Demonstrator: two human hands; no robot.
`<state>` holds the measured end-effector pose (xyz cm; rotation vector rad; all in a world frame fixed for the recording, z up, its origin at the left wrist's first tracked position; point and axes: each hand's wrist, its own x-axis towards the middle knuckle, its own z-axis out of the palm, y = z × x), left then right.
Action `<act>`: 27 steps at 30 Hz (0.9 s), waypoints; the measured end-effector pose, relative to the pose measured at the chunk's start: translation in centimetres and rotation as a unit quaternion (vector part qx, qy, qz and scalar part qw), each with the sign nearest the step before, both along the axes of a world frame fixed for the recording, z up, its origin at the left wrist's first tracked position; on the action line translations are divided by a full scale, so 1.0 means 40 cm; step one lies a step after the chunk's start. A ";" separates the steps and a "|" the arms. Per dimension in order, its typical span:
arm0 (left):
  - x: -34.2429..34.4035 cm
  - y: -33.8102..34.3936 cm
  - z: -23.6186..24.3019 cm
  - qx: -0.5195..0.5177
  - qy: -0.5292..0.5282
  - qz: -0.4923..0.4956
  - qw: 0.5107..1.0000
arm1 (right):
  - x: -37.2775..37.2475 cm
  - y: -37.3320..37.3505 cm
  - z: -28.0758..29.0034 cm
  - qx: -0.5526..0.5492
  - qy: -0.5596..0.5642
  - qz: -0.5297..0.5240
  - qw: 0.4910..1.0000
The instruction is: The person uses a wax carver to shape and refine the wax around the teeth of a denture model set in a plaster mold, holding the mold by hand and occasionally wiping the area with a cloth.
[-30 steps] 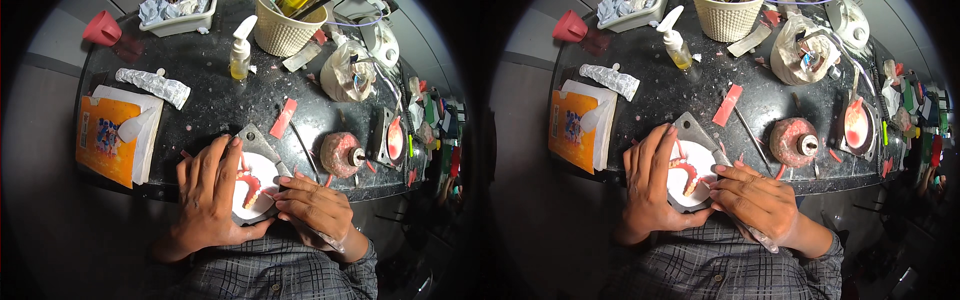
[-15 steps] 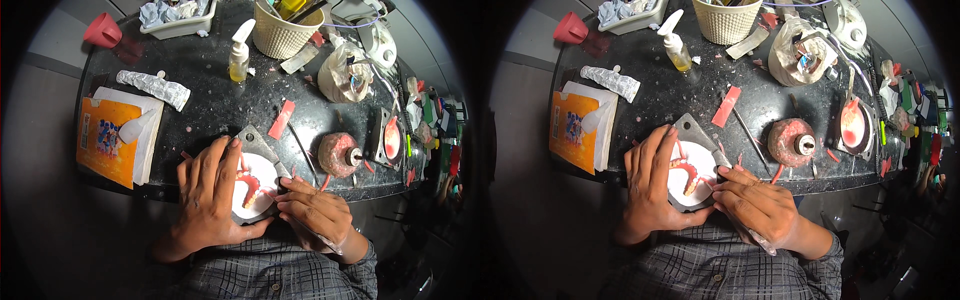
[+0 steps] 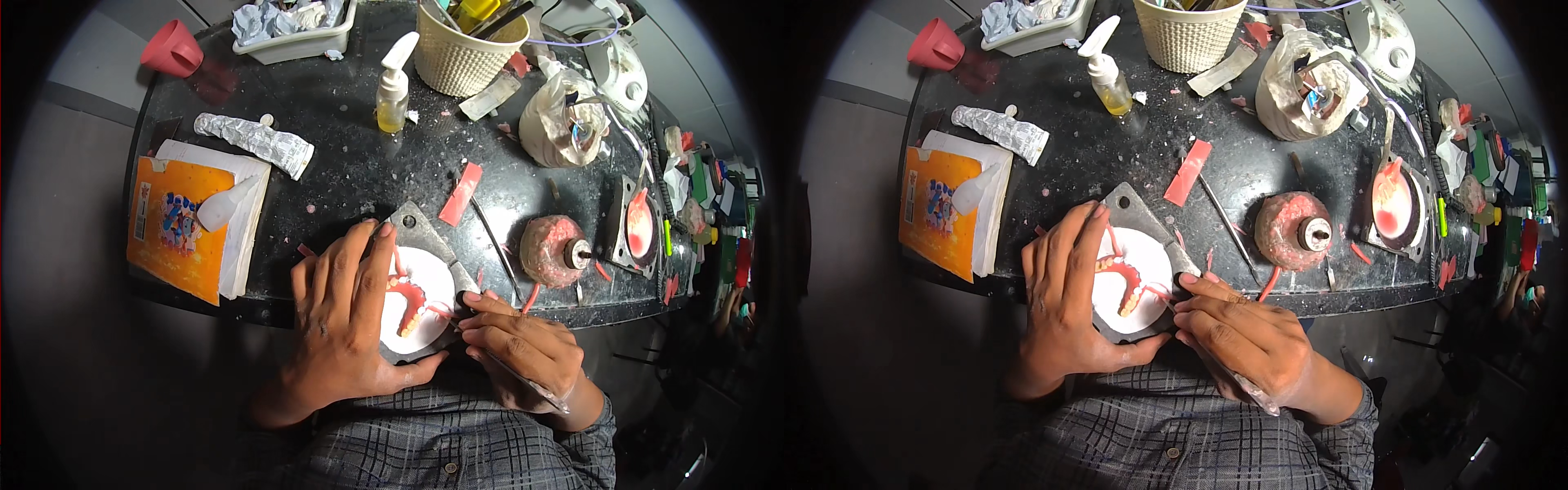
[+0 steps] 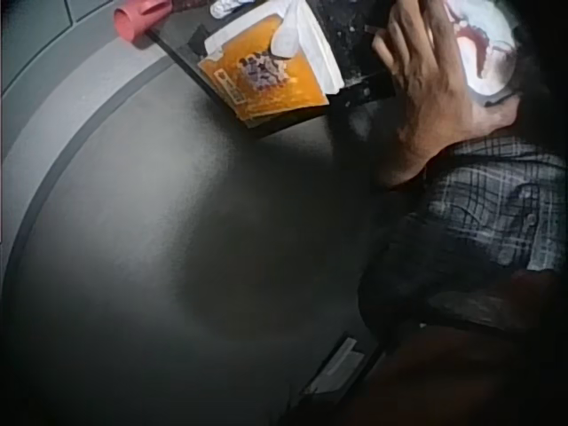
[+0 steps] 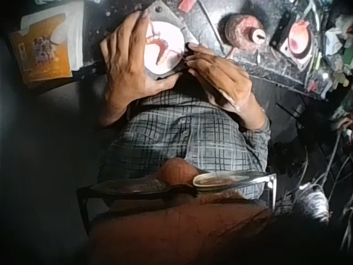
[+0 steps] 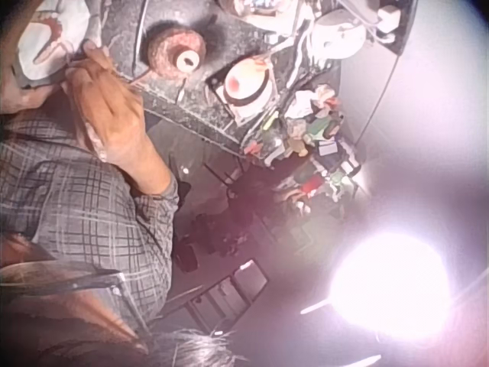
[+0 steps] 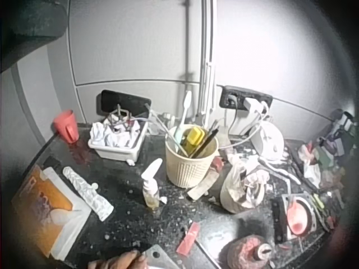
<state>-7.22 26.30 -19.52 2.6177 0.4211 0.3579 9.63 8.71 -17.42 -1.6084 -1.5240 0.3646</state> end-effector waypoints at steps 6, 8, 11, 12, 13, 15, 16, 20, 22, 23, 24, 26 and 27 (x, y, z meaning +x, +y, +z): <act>-0.002 -0.004 -0.001 -0.003 -0.003 0.003 1.000 | 0.006 -0.003 0.007 -0.003 0.004 0.003 1.000; -0.001 -0.006 0.001 -0.004 -0.001 0.005 1.000 | 0.004 -0.002 0.008 -0.006 0.003 0.001 1.000; -0.002 -0.006 0.000 -0.008 -0.003 0.007 1.000 | 0.003 0.000 0.012 -0.013 0.001 0.002 1.000; -0.002 -0.008 -0.001 -0.008 -0.005 0.009 1.000 | 0.003 0.000 0.014 -0.016 -0.001 0.003 1.000; -0.002 -0.009 -0.003 -0.007 -0.007 0.012 1.000 | 0.004 0.001 0.017 -0.014 -0.001 0.002 1.000; -0.002 -0.011 -0.003 -0.008 -0.009 0.014 1.000 | 0.006 0.004 0.020 -0.010 -0.002 0.002 1.000; -0.002 -0.011 -0.001 -0.009 -0.009 0.014 1.000 | 0.008 0.006 0.018 -0.007 -0.003 0.005 1.000; -0.002 -0.012 -0.002 -0.007 -0.013 0.015 1.000 | 0.007 0.010 0.003 -0.002 -0.017 0.006 1.000; -0.001 -0.013 -0.004 -0.006 -0.014 0.015 1.000 | 0.006 0.010 0.001 -0.002 -0.028 0.004 1.000; -0.001 -0.013 -0.004 -0.006 -0.014 0.016 1.000 | 0.006 0.011 0.001 -0.002 -0.033 0.004 0.999; -0.002 -0.013 -0.004 -0.008 -0.014 0.016 1.000 | 0.007 0.011 0.001 -0.002 -0.037 0.005 0.999; -0.003 -0.013 -0.004 -0.012 -0.015 0.015 1.000 | 0.004 0.013 -0.001 0.002 -0.053 0.000 0.999; -0.003 -0.013 -0.005 -0.010 -0.018 0.016 1.000 | 0.002 0.014 -0.001 0.004 -0.060 -0.003 0.998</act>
